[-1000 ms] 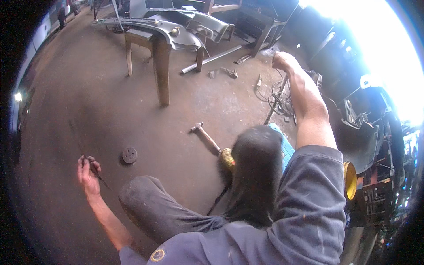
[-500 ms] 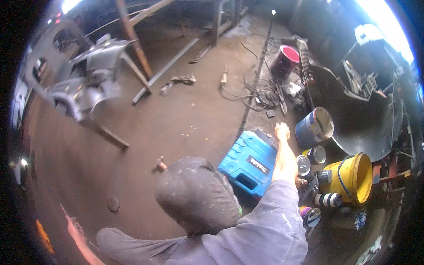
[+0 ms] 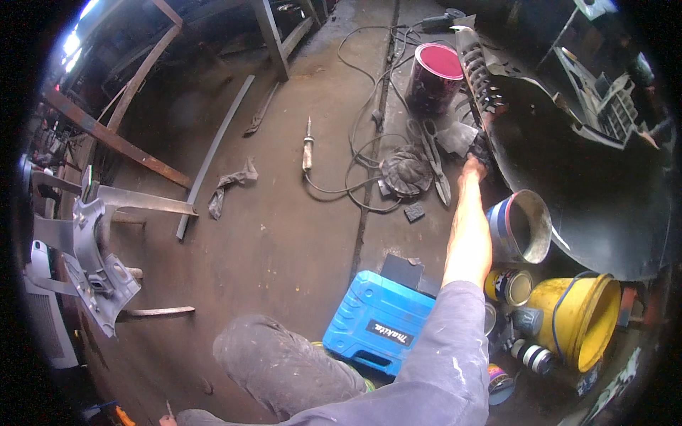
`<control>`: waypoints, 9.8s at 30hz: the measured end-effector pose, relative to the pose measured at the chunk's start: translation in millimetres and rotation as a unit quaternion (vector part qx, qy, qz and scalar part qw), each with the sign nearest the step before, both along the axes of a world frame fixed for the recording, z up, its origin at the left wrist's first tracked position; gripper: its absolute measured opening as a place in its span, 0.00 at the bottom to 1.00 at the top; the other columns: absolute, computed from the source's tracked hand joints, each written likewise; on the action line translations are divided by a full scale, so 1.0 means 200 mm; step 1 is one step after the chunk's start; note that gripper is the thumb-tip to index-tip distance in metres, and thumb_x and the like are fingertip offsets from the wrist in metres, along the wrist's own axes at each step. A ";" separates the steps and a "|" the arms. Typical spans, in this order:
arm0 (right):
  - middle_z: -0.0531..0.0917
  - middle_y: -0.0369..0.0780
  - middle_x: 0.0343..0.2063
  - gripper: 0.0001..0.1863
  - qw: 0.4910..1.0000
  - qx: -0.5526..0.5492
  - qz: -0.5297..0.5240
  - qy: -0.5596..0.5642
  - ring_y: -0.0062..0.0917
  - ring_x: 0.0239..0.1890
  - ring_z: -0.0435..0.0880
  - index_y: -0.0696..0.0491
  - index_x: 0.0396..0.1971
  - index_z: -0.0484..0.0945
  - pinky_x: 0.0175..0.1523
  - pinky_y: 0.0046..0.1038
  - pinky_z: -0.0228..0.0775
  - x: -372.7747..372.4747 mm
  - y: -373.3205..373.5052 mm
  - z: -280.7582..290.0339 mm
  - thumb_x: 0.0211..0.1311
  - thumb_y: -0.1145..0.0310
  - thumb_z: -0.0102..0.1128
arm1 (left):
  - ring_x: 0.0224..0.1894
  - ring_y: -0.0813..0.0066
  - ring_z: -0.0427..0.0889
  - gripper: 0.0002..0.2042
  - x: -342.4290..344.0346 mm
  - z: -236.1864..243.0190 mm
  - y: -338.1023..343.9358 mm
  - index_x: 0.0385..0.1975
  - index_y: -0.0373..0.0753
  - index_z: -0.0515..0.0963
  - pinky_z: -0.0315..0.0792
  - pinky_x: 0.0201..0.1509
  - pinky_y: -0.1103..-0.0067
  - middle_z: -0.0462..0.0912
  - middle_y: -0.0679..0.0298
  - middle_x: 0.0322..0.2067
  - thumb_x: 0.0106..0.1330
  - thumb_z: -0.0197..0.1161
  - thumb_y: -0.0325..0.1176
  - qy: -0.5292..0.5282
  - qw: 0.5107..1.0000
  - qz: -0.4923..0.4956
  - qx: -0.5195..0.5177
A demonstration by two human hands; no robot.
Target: The person uses a screwdriver to remove fasteners from a small metal disc on the floor, then scrapes and cleans the edges of a large grey plastic car part, likely a bumper or fender, using a metal tool. The person repeatedly scrapes the same areas of the plastic part.
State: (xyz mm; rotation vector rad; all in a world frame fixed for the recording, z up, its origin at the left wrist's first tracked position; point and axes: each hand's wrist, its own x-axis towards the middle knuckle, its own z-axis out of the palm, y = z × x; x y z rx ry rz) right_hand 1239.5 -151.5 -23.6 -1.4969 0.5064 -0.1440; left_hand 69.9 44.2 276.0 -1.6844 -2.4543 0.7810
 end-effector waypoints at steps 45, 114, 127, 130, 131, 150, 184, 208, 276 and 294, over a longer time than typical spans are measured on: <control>0.82 0.41 0.37 0.17 0.356 -0.125 0.905 -0.195 0.24 0.38 0.78 0.60 0.44 0.76 0.45 0.30 0.71 -3.21 1.23 1.27 0.56 0.68 0.59 | 0.23 0.80 0.76 0.16 -0.08 -0.93 -0.69 0.56 0.37 0.69 0.64 0.20 0.85 0.79 0.63 0.30 0.70 0.52 0.30 -0.818 0.400 0.383 0.156; 0.78 0.37 0.37 0.10 -0.089 -0.390 0.596 -0.696 0.30 0.40 0.79 0.51 0.38 0.77 0.37 0.32 0.76 -5.45 1.00 0.29 0.56 0.69 0.55 | 0.20 0.85 0.63 0.30 -0.04 -1.38 -0.57 0.69 0.49 0.60 0.53 0.18 0.86 0.75 0.66 0.43 0.64 0.48 0.22 -0.865 0.195 0.439 0.145; 0.85 0.45 0.36 0.21 0.285 -0.206 0.926 -0.135 0.31 0.33 0.85 0.60 0.46 0.78 0.30 0.32 0.75 -5.26 1.36 0.34 0.55 0.65 0.67 | 0.19 0.83 0.65 0.18 -0.11 -1.39 -0.53 0.59 0.40 0.71 0.55 0.16 0.85 0.78 0.63 0.39 0.69 0.52 0.31 -0.856 0.251 0.417 0.173; 0.82 0.41 0.31 0.16 0.401 -0.210 0.892 -0.006 0.26 0.28 0.80 0.60 0.42 0.78 0.23 0.28 0.70 -5.36 1.37 0.34 0.58 0.66 0.66 | 0.21 0.82 0.67 0.17 -0.11 -1.38 -0.51 0.56 0.37 0.72 0.56 0.17 0.85 0.78 0.63 0.35 0.70 0.55 0.35 -0.830 0.305 0.427 0.188; 0.82 0.41 0.30 0.16 0.413 -0.232 0.881 0.004 0.26 0.27 0.79 0.61 0.42 0.78 0.23 0.28 0.69 -5.40 1.38 0.28 0.58 0.66 0.66 | 0.20 0.82 0.67 0.17 -0.11 -1.39 -0.51 0.56 0.37 0.73 0.57 0.17 0.84 0.78 0.64 0.35 0.70 0.55 0.35 -0.829 0.309 0.424 0.192; 0.80 0.40 0.45 0.23 -0.033 -0.324 0.715 -0.619 0.37 0.40 0.82 0.47 0.55 0.70 0.40 0.39 0.78 -5.44 1.04 0.28 0.58 0.74 0.52 | 0.13 0.82 0.66 0.18 -0.10 -1.39 -0.49 0.60 0.42 0.71 0.59 0.14 0.80 0.82 0.59 0.25 0.73 0.50 0.37 -0.805 0.367 0.417 0.208; 0.78 0.44 0.29 0.19 0.453 -0.390 0.754 -0.273 0.31 0.29 0.82 0.58 0.41 0.70 0.30 0.31 0.74 -3.96 0.86 0.09 0.54 0.64 0.64 | 0.17 0.73 0.81 0.17 -0.36 -1.33 -0.44 0.28 0.36 0.83 0.74 0.26 0.74 0.82 0.62 0.18 0.62 0.57 0.45 -0.638 0.693 0.315 0.116; 0.83 0.48 0.45 0.26 0.174 -0.249 0.842 -0.447 0.44 0.42 0.85 0.42 0.65 0.66 0.42 0.39 0.80 -5.28 1.00 0.32 0.66 0.71 0.52 | 0.42 0.46 0.83 0.18 -0.51 -1.27 -0.36 0.32 0.30 0.83 0.76 0.45 0.62 0.83 0.43 0.35 0.57 0.61 0.42 -0.519 0.819 0.234 0.074; 0.82 0.47 0.33 0.27 0.159 -0.311 0.801 -0.486 0.42 0.33 0.84 0.40 0.65 0.65 0.37 0.41 0.77 -5.38 1.07 0.26 0.66 0.68 0.54 | 0.25 0.61 0.85 0.14 -0.32 -1.41 -0.20 0.28 0.32 0.84 0.76 0.35 0.68 0.83 0.50 0.21 0.60 0.61 0.39 -0.657 0.670 0.296 0.177; 0.81 0.46 0.36 0.30 0.125 -0.287 0.788 -0.530 0.40 0.30 0.85 0.38 0.69 0.57 0.32 0.39 0.81 -5.29 1.13 0.21 0.68 0.64 0.52 | 0.19 0.66 0.83 0.12 -0.34 -1.35 -0.39 0.25 0.30 0.82 0.74 0.24 0.71 0.83 0.54 0.19 0.59 0.55 0.32 -0.674 0.639 0.330 0.168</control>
